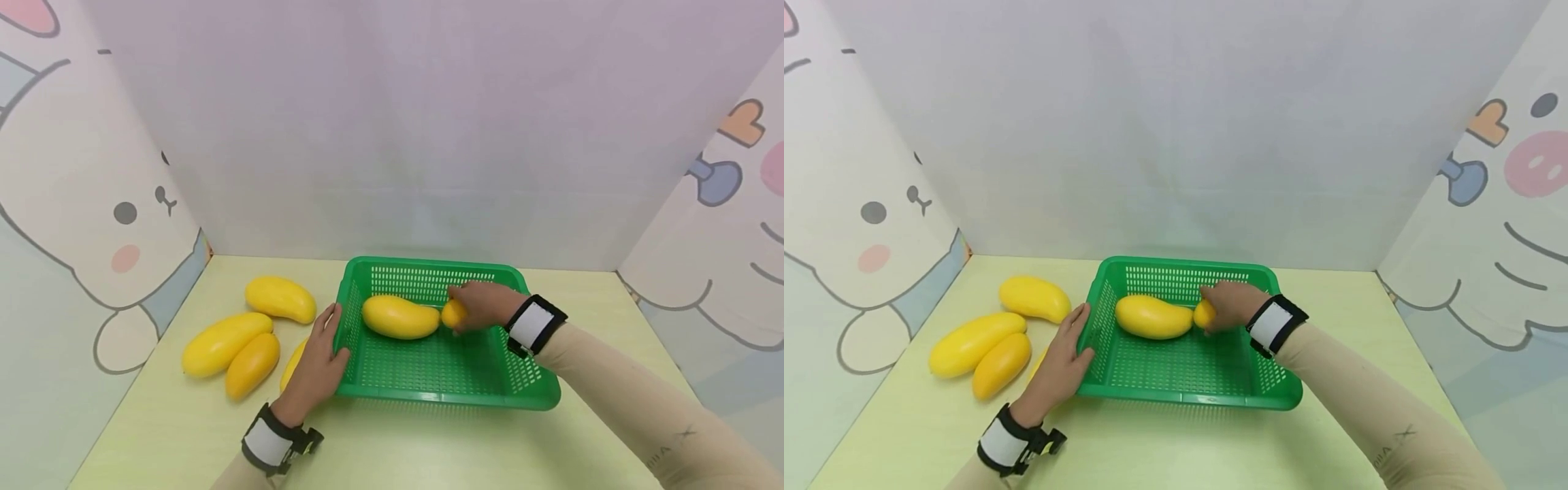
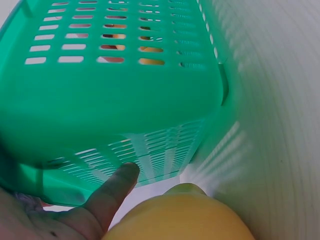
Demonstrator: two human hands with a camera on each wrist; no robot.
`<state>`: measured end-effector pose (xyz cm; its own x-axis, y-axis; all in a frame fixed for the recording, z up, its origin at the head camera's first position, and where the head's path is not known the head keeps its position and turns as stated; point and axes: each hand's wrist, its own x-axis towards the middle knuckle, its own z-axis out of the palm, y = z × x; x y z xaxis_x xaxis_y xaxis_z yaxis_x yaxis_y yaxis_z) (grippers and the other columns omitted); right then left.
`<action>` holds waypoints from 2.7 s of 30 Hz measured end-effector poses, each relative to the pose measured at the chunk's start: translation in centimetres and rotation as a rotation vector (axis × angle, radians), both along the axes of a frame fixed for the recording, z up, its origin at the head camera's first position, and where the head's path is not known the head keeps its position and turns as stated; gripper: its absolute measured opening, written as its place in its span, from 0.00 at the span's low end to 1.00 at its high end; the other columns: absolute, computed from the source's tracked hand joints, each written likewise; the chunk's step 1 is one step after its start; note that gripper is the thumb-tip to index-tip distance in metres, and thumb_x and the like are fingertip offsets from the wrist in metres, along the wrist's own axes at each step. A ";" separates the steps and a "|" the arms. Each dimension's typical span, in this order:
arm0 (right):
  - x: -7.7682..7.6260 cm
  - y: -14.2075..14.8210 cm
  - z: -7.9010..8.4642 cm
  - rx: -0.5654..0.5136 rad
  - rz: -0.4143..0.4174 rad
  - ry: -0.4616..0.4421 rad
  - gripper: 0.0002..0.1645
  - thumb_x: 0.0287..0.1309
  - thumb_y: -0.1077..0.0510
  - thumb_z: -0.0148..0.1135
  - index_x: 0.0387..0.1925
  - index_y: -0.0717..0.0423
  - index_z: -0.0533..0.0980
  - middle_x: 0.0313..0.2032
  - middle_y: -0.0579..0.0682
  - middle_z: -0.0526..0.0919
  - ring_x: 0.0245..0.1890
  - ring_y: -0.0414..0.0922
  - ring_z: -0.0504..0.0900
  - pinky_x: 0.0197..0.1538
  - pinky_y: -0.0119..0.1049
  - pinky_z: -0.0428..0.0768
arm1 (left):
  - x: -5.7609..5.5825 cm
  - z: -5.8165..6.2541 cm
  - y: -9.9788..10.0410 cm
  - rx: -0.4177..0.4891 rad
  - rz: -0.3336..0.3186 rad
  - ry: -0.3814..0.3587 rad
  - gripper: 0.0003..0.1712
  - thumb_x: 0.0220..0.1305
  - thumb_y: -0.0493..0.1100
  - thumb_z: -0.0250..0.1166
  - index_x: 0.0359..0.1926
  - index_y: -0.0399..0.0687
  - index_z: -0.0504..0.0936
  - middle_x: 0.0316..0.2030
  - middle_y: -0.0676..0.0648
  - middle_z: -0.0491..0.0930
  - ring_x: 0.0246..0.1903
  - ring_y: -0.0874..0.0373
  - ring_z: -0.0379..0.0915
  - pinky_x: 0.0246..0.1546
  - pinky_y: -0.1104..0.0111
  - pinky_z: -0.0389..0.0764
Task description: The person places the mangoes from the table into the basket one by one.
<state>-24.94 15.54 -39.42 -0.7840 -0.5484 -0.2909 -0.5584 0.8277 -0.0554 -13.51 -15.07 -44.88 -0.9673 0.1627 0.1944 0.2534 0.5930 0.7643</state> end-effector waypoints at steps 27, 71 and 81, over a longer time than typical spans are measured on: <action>-1.2 0.5 -2.8 0.035 0.025 -0.002 0.41 0.41 0.43 0.72 0.56 0.55 0.70 0.41 0.52 0.79 0.37 0.47 0.77 0.38 0.43 0.76 | -0.1 -0.2 0.0 0.011 0.001 -0.002 0.41 0.60 0.33 0.53 0.72 0.43 0.47 0.72 0.46 0.43 0.65 0.49 0.55 0.57 0.52 0.64; -0.5 1.3 -2.8 0.019 0.058 0.112 0.42 0.42 0.37 0.69 0.59 0.47 0.70 0.45 0.52 0.77 0.41 0.50 0.76 0.41 0.47 0.76 | 0.1 0.0 -0.1 -0.003 -0.002 -0.022 0.40 0.61 0.33 0.52 0.72 0.42 0.47 0.72 0.46 0.43 0.67 0.48 0.51 0.60 0.49 0.61; 0.0 1.4 0.2 -0.030 0.035 0.131 0.40 0.49 0.37 0.63 0.62 0.47 0.69 0.54 0.57 0.74 0.51 0.56 0.74 0.48 0.52 0.74 | 0.0 0.1 -0.2 -0.001 0.003 -0.020 0.40 0.62 0.33 0.52 0.72 0.43 0.46 0.72 0.46 0.43 0.66 0.48 0.53 0.60 0.49 0.61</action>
